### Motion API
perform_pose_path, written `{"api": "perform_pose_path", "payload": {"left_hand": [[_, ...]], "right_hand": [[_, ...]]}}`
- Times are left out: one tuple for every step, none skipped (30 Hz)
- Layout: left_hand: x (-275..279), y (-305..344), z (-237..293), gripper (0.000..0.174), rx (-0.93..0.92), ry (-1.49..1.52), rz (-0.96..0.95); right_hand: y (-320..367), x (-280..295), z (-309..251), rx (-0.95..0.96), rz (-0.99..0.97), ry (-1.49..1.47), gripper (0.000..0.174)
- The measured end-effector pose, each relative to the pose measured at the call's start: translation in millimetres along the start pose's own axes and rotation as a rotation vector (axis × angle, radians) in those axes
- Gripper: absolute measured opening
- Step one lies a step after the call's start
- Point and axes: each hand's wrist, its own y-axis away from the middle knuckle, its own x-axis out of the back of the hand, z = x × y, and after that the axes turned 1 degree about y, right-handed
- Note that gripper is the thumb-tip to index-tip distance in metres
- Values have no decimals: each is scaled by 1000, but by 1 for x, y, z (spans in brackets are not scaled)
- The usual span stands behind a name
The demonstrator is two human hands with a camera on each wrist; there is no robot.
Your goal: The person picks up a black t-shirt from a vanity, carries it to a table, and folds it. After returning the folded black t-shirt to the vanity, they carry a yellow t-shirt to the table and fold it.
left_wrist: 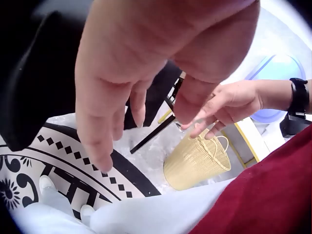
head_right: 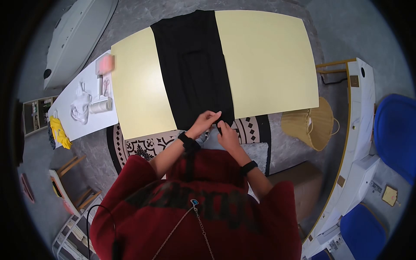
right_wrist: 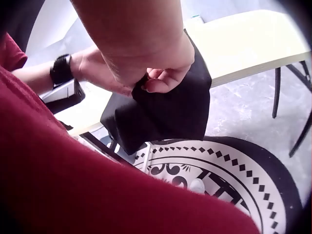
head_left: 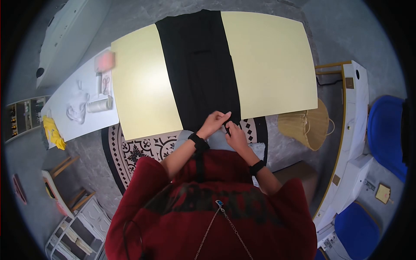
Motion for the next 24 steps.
{"api": "perform_pose_path", "payload": {"left_hand": [[-6, 1, -5, 30, 2, -3, 1], [-10, -1, -11, 32, 53, 226, -52], [-14, -2, -18, 34, 104, 455, -105], [-15, -7, -25, 39, 47, 503, -102], [-17, -5, -24, 39, 49, 504, -105], [-19, -2, -25, 37, 32, 528, -120], [-20, 2, -25, 36, 16, 550, -133], [-20, 1, -27, 37, 43, 599, -117], [-20, -1, -29, 37, 45, 595, -117], [-21, -3, -31, 35, -9, 589, -88], [-21, -5, -35, 34, -61, 584, -59], [-21, -9, -45, 34, -56, 581, -60], [-21, -13, -54, 35, -203, 402, -5], [-21, -16, -60, 35, -349, 223, 50], [-22, -14, -61, 35, -348, 222, 50], [-22, -10, -63, 34, -330, 39, 102], [-21, -6, -65, 34, -310, -146, 154], [-21, -2, -67, 33, -291, -331, 205], [-20, 1, -68, 33, -291, -333, 206], [-20, 4, -70, 31, -216, -422, 156], [-18, 5, -73, 29, -141, -510, 106], [-17, 6, -78, 24, -132, -511, 89], [-14, 3, -87, 24, -133, -510, 92], [-10, 0, -97, 27, -176, -623, 70]], "right_hand": [[1, 0, -4, 32, 72, -76, 28], [1, 2, -10, 30, 73, -78, 28], [0, 6, -16, -59, 40, -147, 25], [1, 8, -19, -150, 6, -214, 23], [1, 5, -20, -153, 7, -211, 23], [0, 0, -22, -151, 40, -298, 23], [2, -3, -23, -150, 74, -387, 23], [3, -3, -23, -177, 22, -355, 24], [5, -1, -21, -178, 24, -359, 24], [8, 3, -19, -232, -62, -557, 21], [11, 8, -16, -285, -151, -756, 19], [14, 12, -5, -290, -148, -760, 19], [15, 18, 12, -281, -173, -732, 19], [14, 23, 29, -270, -198, -702, 19], [12, 25, 45, -271, -198, -703, 19], [11, 25, 60, -338, -102, -600, 20], [12, 25, 71, -402, -6, -496, 21], [13, 24, 78, -401, -5, -497, 21], [14, 23, 84, -449, -77, -424, 25], [15, 22, 89, -496, -149, -349, 29], [19, 13, 100, -495, -150, -349, 29], [22, 4, 110, -505, -179, -322, 37], [23, -2, 116, -515, -209, -295, 44], [23, -2, 113, -512, -211, -295, 44]]}}
